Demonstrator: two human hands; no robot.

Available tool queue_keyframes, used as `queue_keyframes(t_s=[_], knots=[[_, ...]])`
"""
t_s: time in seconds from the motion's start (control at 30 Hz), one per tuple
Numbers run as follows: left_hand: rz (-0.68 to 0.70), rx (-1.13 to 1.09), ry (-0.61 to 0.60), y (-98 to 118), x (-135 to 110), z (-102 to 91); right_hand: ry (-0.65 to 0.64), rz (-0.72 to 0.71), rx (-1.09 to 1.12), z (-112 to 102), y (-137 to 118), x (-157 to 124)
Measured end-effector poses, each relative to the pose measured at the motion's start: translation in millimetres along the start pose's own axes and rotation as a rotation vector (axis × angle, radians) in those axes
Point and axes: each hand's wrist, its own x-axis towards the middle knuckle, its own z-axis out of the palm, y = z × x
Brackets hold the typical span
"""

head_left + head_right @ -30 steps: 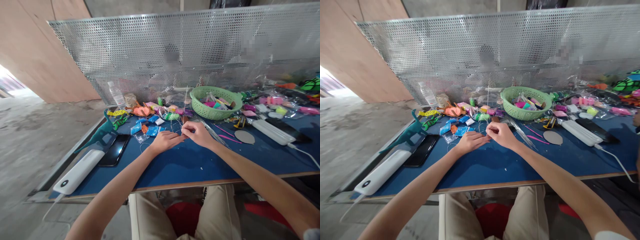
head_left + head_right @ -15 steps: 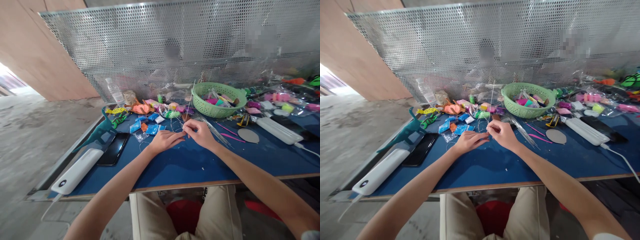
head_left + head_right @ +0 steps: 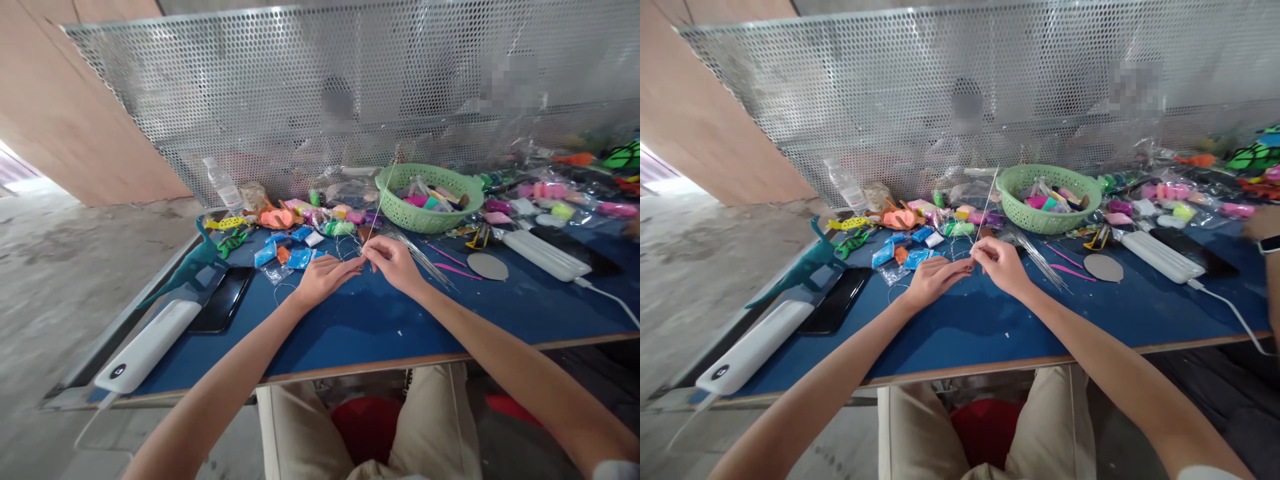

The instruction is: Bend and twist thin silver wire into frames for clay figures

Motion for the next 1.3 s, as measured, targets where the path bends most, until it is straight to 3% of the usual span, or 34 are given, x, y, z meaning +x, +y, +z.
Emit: queue_keyframes(t_s=[0.2,0.43,0.87,1.1,1.3], knots=[[0.008,0.102,0.008,-0.8,-1.9,1.0,0.013,0.039,0.089,2.8,8.0,-1.4],[0.037,-0.02,-0.045,-2.5,-0.7,2.0,0.022,0.037,0.02,4.1,9.3,-4.9],[-0.036,-0.108,-0.055,-2.3,1.5,-3.8,0.042,-0.047,-0.074,10.1,3.0,-6.8],[0.026,-0.1,-0.026,1.5,3.8,-7.5,-0.004,-0.02,0.092,9.1,3.6,-6.8],[-0.034,-0.062,-0.005,-0.5,1.5,-7.4,-0.016,0.021,0.153,8.5,1.0,-5.5]])
